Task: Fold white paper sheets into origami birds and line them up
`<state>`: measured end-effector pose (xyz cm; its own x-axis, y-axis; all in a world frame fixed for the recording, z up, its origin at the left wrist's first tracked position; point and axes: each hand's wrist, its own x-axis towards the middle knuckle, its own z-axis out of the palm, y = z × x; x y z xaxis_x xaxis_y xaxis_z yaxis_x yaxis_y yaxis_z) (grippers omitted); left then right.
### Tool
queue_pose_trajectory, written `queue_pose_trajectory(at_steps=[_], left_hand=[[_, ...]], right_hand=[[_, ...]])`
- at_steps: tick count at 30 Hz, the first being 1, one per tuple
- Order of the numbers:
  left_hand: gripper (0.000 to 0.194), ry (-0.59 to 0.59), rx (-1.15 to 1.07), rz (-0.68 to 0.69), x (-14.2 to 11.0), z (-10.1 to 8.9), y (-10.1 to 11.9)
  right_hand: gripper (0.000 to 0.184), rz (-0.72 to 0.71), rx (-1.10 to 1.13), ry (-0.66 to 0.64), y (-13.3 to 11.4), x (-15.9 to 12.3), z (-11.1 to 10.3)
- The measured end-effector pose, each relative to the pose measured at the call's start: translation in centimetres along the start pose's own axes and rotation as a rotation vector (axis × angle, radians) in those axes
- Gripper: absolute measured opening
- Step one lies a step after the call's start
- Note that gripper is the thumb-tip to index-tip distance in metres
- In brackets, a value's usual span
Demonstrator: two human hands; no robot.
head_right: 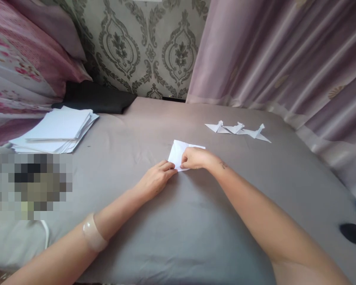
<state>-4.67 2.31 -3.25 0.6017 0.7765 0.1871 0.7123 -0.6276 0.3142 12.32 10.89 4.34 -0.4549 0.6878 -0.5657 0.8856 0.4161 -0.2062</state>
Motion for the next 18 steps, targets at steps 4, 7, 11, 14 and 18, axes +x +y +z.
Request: queue_pose_trajectory(at_steps=[4, 7, 11, 14, 18], left_hand=[[0.033, 0.003, 0.014, 0.031, 0.1, 0.0, 0.0], [0.034, 0.006, 0.026, 0.059, 0.2, -0.2, 0.1], [0.035, -0.002, 0.048, 0.074, 0.4, -0.2, 0.1], [0.036, -0.009, 0.044, 0.095, 0.5, -0.1, 0.0], [0.037, -0.047, 0.074, 0.110, 0.7, -0.1, 0.0]], right_hand=[[0.023, 0.013, -0.004, -0.002, 0.7, -0.2, 0.0], [0.021, 0.047, -0.029, 0.015, -0.1, -0.5, -0.3], [0.016, 0.075, -0.079, 0.037, -1.5, -1.1, -0.8], [0.016, 0.079, -0.106, 0.053, -2.0, -1.6, -0.9], [0.015, 0.110, -0.115, 0.057, -2.1, -1.5, -0.7]])
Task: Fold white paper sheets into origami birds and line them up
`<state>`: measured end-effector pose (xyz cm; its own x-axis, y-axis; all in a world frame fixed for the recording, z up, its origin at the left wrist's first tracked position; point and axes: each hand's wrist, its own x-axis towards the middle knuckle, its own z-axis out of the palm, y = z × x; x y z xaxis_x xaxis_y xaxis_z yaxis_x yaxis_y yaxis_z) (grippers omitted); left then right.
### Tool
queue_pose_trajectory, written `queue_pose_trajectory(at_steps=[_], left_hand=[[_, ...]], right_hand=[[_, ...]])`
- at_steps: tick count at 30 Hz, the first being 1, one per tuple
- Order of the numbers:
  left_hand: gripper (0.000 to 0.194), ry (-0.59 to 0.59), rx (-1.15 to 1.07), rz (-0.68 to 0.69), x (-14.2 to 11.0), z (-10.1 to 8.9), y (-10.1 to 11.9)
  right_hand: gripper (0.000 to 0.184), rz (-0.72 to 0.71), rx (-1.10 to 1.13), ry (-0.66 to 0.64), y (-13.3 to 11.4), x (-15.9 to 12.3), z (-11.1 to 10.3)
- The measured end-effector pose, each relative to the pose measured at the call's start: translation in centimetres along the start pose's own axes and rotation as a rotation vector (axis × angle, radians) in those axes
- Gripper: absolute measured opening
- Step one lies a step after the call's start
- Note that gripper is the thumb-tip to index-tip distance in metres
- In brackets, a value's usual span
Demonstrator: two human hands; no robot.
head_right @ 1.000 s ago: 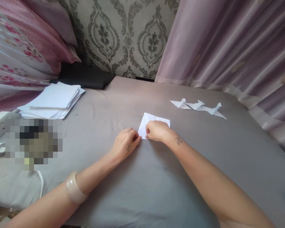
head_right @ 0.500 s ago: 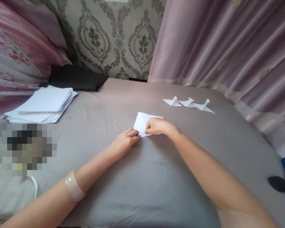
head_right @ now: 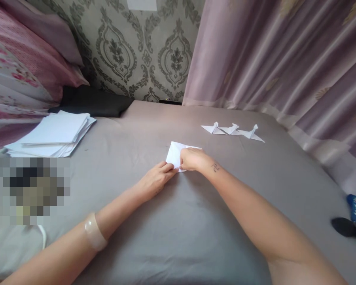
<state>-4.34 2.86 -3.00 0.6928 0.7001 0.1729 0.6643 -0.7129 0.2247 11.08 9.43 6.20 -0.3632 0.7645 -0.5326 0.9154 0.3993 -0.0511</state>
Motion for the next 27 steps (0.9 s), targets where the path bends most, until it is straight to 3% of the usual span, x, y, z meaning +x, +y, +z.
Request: queue_pose_trajectory(at_steps=[5, 12, 16, 21, 27], left_hand=[[0.036, -0.033, 0.035, 0.010, 0.2, -0.1, -0.1], [0.040, -0.053, 0.077, 0.001, 0.4, 0.3, -0.1], [0.041, -0.060, 0.092, -0.006, 0.5, 0.3, 0.0], [0.043, -0.091, 0.106, -0.020, 0.7, -0.1, 0.2], [0.046, -0.092, 0.167, -0.025, 0.5, 0.4, 0.3]], right_hand=[[0.014, 0.033, 0.034, -0.005, 0.7, 0.7, 0.2], [0.031, -0.085, 0.200, 0.052, 4.8, 0.0, 0.9], [0.031, -0.153, 0.264, 0.064, 6.0, -0.7, 1.2], [0.027, -0.223, 0.264, 0.113, 5.5, -0.8, 1.2], [0.016, -0.226, 0.171, 0.246, 2.9, -1.0, 0.9]])
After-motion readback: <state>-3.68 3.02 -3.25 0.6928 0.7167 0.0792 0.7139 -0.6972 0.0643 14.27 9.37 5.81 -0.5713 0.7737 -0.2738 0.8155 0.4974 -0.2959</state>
